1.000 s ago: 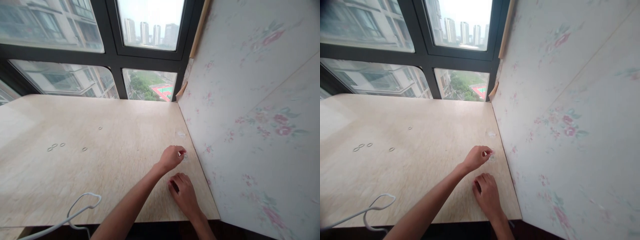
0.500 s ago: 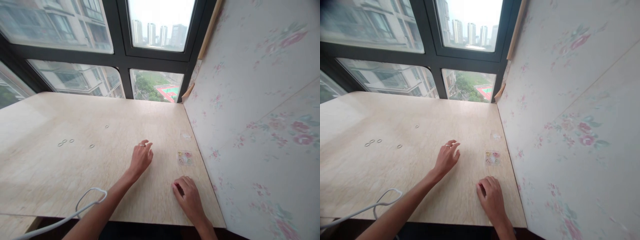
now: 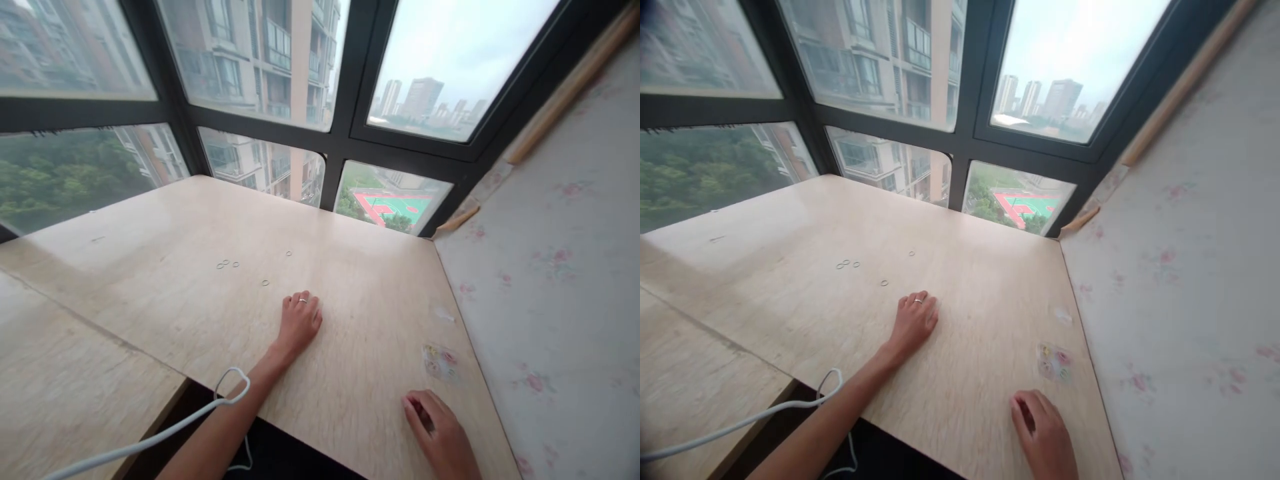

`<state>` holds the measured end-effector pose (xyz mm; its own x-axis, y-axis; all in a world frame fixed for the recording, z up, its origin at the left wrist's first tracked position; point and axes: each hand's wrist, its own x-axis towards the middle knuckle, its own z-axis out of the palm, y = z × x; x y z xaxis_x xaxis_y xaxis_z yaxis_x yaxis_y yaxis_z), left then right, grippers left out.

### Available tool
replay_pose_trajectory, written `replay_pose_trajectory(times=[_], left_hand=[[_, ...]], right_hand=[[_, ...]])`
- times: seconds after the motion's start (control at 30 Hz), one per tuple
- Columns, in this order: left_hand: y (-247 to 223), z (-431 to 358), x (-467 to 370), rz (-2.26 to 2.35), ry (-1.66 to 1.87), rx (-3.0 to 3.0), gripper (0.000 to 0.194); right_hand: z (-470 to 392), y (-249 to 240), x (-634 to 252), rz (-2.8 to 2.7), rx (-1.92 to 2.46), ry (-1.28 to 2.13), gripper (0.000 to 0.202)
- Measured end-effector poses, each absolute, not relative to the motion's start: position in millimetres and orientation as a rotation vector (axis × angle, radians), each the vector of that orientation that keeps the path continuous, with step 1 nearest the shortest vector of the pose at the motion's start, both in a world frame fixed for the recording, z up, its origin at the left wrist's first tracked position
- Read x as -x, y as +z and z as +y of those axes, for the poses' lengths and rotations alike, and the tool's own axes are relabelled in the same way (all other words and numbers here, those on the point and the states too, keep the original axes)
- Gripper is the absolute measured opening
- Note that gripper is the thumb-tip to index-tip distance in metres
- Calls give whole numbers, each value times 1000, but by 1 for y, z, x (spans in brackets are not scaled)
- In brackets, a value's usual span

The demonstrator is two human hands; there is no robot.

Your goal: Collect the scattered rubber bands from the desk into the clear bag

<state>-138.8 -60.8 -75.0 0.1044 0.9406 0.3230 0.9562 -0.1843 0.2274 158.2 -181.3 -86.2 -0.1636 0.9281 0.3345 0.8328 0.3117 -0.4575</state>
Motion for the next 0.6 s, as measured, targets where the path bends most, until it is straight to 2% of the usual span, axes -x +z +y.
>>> replay_pose_trajectory(times=[0.33,0.4,0.47,0.53,0.6], left_hand=[[-83,-64,150,-1977,-879,2366,20],[-86,-62,152,-1978,-963,2369,32],[-89,-61,153,-1984,-1009,2377,41],[-90,-60,154,-2014,-1005,2397,34],[-90,-59,155,-2040,-997,2425,25]], right_hand=[[-67,0,15,-2251,1090,451,13],[-37,5,53,-2330,1071,450,12],[-8,4,86,-2487,1113,419,20],[15,-3,115,-2754,1152,296,28],[31,-11,138,-2864,1143,276,29]])
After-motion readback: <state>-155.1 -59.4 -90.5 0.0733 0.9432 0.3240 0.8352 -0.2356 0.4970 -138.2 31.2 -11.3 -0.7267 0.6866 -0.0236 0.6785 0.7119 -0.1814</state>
